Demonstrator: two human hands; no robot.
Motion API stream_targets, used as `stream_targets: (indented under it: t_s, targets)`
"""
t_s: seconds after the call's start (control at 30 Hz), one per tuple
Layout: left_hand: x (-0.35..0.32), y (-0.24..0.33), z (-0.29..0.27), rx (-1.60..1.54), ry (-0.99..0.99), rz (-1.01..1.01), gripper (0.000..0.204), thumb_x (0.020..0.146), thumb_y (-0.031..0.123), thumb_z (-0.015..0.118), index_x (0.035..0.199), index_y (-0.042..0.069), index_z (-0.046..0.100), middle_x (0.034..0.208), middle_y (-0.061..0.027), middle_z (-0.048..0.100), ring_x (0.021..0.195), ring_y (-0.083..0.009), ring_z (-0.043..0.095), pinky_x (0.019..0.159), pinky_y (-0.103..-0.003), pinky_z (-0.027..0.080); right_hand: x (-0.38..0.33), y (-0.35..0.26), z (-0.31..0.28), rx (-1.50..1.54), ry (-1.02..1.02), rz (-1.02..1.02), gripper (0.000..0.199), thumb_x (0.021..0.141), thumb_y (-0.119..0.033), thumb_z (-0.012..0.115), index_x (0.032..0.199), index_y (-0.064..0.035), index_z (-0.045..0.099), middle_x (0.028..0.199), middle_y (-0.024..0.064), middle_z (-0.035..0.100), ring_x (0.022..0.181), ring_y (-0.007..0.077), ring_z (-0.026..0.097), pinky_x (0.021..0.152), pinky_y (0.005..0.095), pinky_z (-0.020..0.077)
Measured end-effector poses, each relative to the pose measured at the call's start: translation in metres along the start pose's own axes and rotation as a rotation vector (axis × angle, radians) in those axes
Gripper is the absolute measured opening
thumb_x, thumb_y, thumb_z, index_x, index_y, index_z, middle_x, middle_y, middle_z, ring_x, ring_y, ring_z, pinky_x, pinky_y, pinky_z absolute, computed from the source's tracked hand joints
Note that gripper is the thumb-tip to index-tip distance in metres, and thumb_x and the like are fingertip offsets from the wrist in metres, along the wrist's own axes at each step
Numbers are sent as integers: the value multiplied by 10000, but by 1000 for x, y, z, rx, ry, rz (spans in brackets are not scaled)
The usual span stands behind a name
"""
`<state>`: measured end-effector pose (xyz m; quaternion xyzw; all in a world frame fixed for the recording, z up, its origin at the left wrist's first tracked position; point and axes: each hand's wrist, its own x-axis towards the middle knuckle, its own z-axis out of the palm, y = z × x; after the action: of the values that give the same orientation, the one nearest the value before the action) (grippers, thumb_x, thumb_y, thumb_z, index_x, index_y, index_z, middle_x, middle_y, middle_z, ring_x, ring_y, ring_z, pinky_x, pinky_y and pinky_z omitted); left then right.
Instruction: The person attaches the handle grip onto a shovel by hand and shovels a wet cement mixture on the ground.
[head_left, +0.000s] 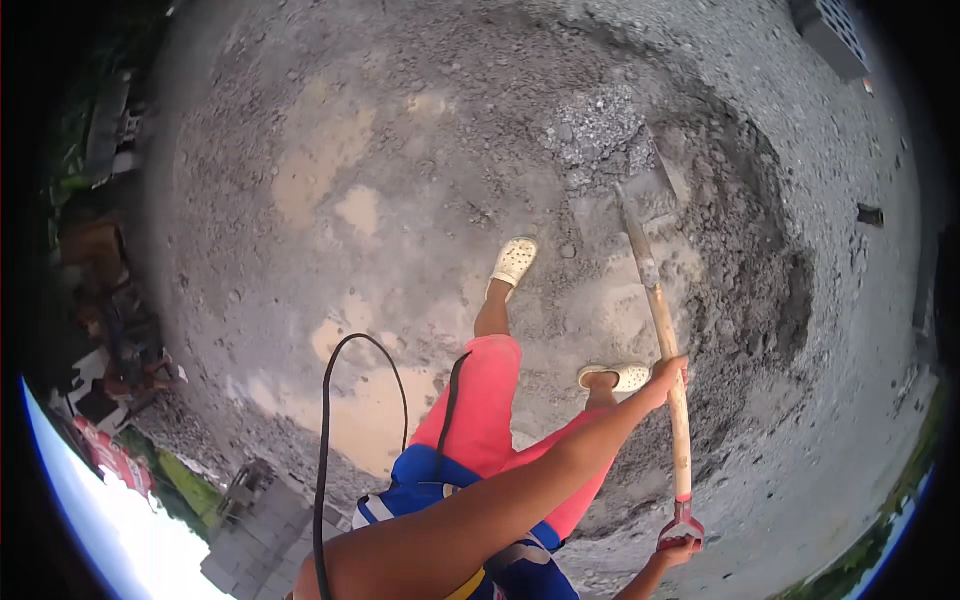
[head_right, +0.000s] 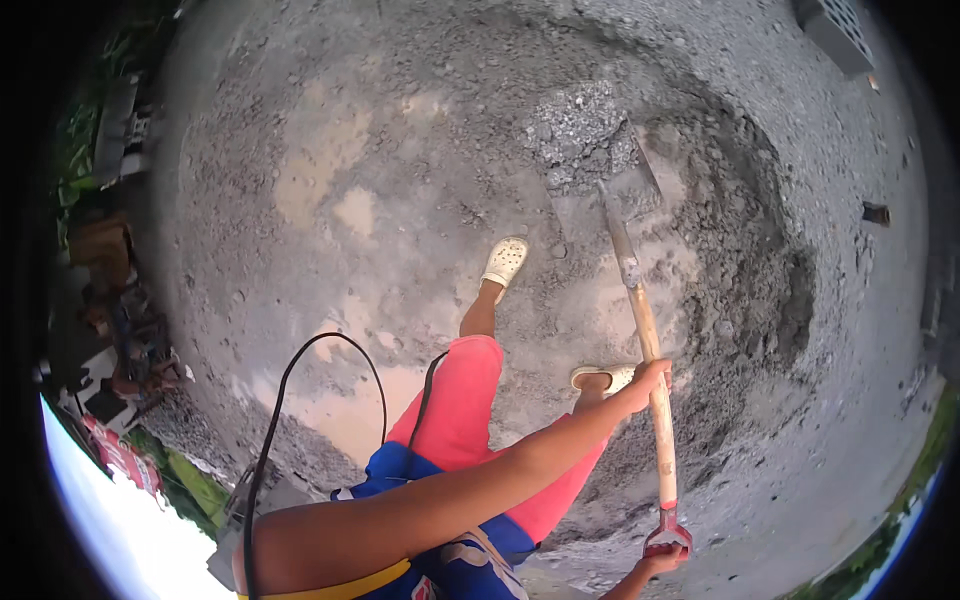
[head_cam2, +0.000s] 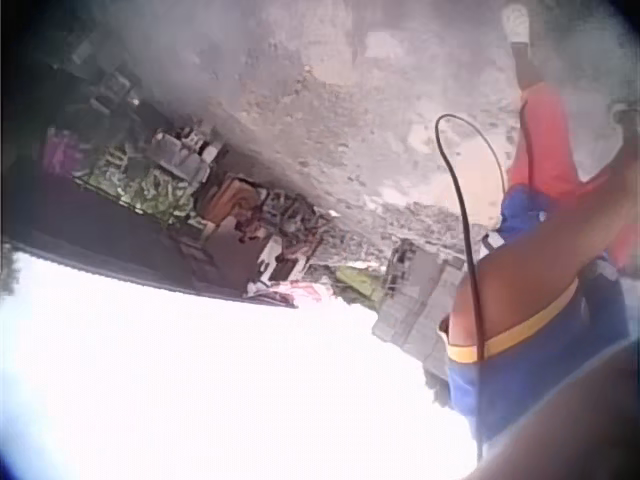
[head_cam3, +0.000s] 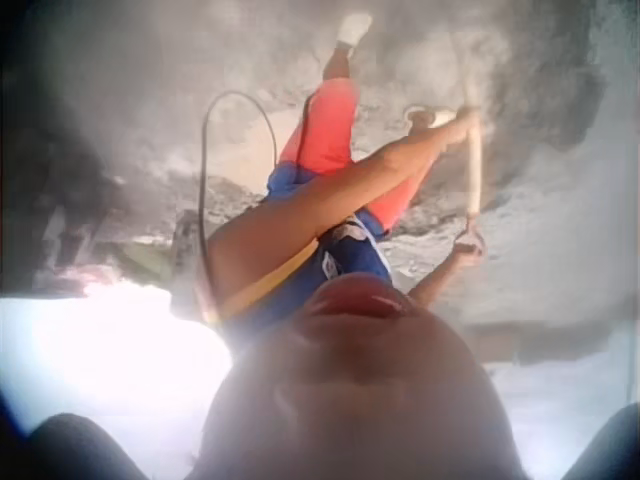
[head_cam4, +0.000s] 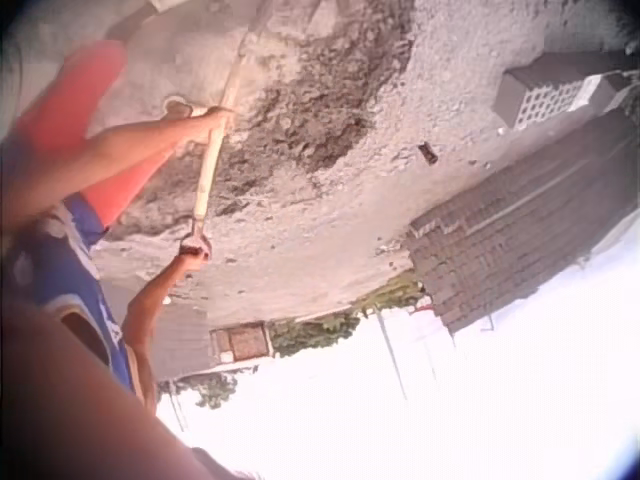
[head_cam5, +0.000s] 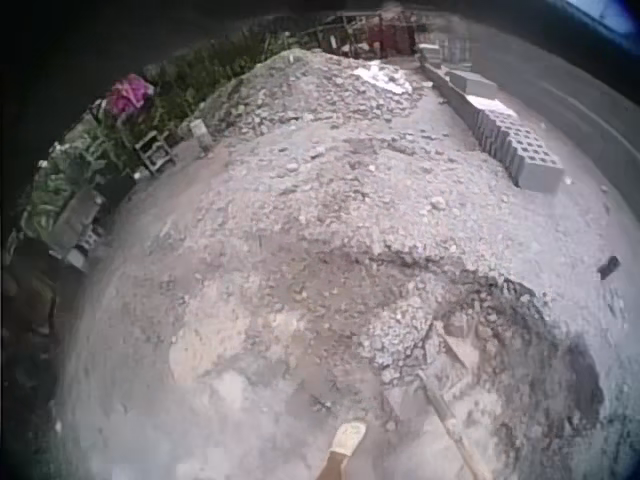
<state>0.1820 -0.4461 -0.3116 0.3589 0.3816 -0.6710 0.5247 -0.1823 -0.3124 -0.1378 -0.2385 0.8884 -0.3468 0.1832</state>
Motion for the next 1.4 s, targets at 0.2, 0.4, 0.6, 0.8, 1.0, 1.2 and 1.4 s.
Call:
stream_targets:
  t_s: [0.2, 0.4, 0.6, 0.8, 1.0, 1.2, 1.4]
  targets:
    - [-126, 425, -81, -409, -254, 751, 123, 747, 163, 554, 732, 83, 461, 603, -58, 464, 549, -193, 492, 555, -349, 454, -262, -174, 363, 256, -721, -400, 119, 715, -139, 512, 680, -31, 475, 541, 29, 471, 450, 134, 459, 400, 277, 425]
    - [-493, 578, -307, -682, -910, 1294, 369, 796, 109, 581, 1062, -59, 388, 839, -75, 473, 750, -169, 503, 673, -305, 457, -702, -264, 287, 334, -2037, -1241, 174, 755, -194, 619, 781, -29, 569, 691, 66, 560, 642, 158, 540, 630, 321, 489]
    - [-501, 589, -355, -652, -412, 1519, 341, 810, 177, 577, 1031, -21, 410, 855, -112, 521, 681, -179, 518, 611, -291, 468, -697, -262, 264, 288, -2063, -489, 150, 760, -205, 648, 800, -86, 566, 635, 25, 539, 492, 158, 472, 462, 255, 394]
    - [-164, 413, -367, -744, 106, 661, 266, 709, 170, 550, 523, 157, 360, 498, 10, 393, 440, -161, 416, 460, -298, 407, -410, -116, 345, -106, -1246, 321, 109, 677, -105, 562, 780, -87, 529, 610, 31, 489, 472, 137, 474, 389, 249, 368]
    - [-52, 263, -242, -589, -25, 284, 225, 722, 186, 546, 583, 155, 371, 529, 18, 371, 492, -152, 405, 564, -325, 410, -185, -86, 242, -160, -984, 38, 273, 870, -217, 449, 651, -70, 521, 532, 52, 500, 447, 174, 492, 425, 310, 460]
    - [-105, 292, -202, -137, -46, 339, 165, 730, 157, 542, 630, 124, 416, 617, 8, 438, 625, -139, 461, 679, -312, 422, -218, -7, 209, -1, -948, -25, 190, 851, -248, 504, 748, -91, 538, 684, 55, 555, 556, 163, 488, 479, 316, 419]
    - [-188, 320, -84, 229, 39, 373, 180, 762, 244, 607, 722, 99, 508, 730, -13, 532, 761, -155, 512, 822, -373, 402, -262, 45, 245, 155, -695, 234, 259, 751, -250, 580, 883, -31, 626, 857, 127, 632, 799, 271, 581, 732, 420, 454]
